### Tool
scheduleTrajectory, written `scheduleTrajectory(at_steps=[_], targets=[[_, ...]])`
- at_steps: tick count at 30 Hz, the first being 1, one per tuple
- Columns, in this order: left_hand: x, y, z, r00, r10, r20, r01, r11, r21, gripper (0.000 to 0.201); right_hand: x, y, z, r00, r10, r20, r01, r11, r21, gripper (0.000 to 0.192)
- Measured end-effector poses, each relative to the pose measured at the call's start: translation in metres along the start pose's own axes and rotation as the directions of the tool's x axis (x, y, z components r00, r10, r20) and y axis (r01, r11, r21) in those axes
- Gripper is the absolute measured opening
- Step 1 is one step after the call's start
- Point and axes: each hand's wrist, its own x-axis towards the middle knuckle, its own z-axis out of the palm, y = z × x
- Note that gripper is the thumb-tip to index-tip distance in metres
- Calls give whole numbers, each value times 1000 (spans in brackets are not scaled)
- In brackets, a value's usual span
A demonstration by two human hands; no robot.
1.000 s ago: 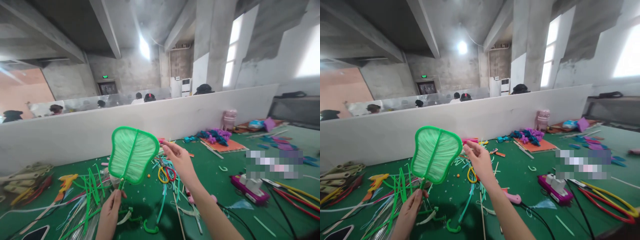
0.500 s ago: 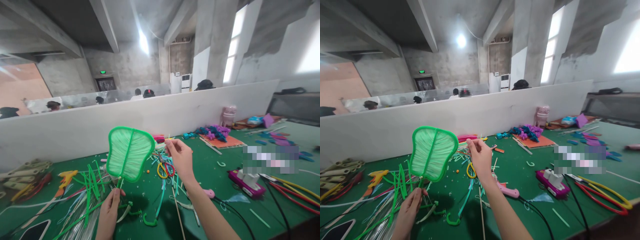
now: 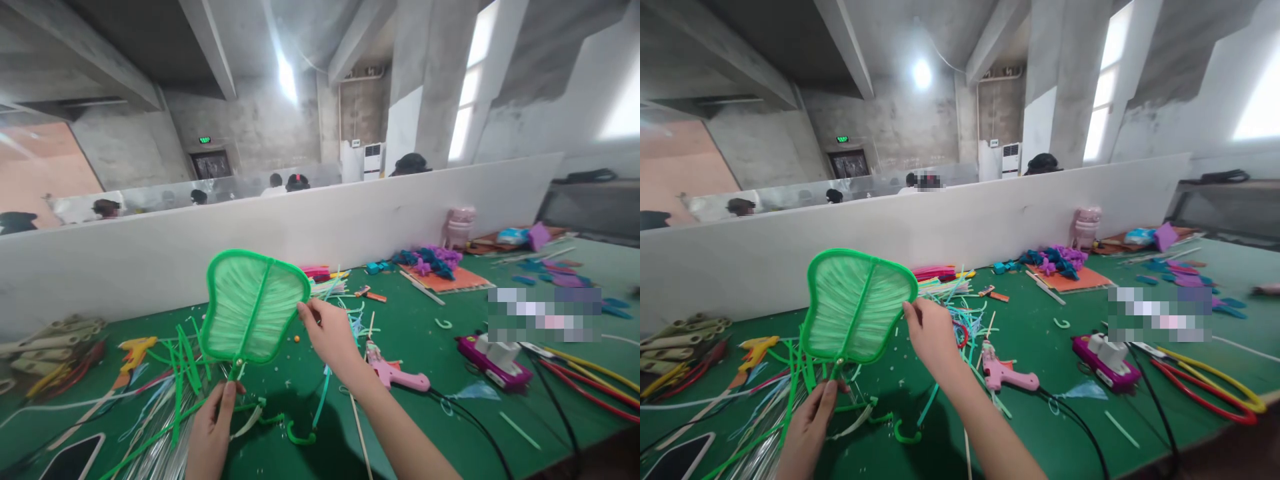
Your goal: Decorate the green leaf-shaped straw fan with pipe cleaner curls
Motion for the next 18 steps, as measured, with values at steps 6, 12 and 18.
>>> scheduleTrajectory(at_steps=[6,12,18], targets=[[0,-4,-18,1000,0,-31,2,997,71,62,6,-1,-30,951,28,-307,34,981,193,32],[-3,-11,-28,998,-39,-39,42,997,62,59,10,-28,-87,959,236,-160,66,364,929,30],[-1,-5,-25,998,-40,-47,41,999,25,61,-18,-37,-71,953,167,254,-303,582,754,28]])
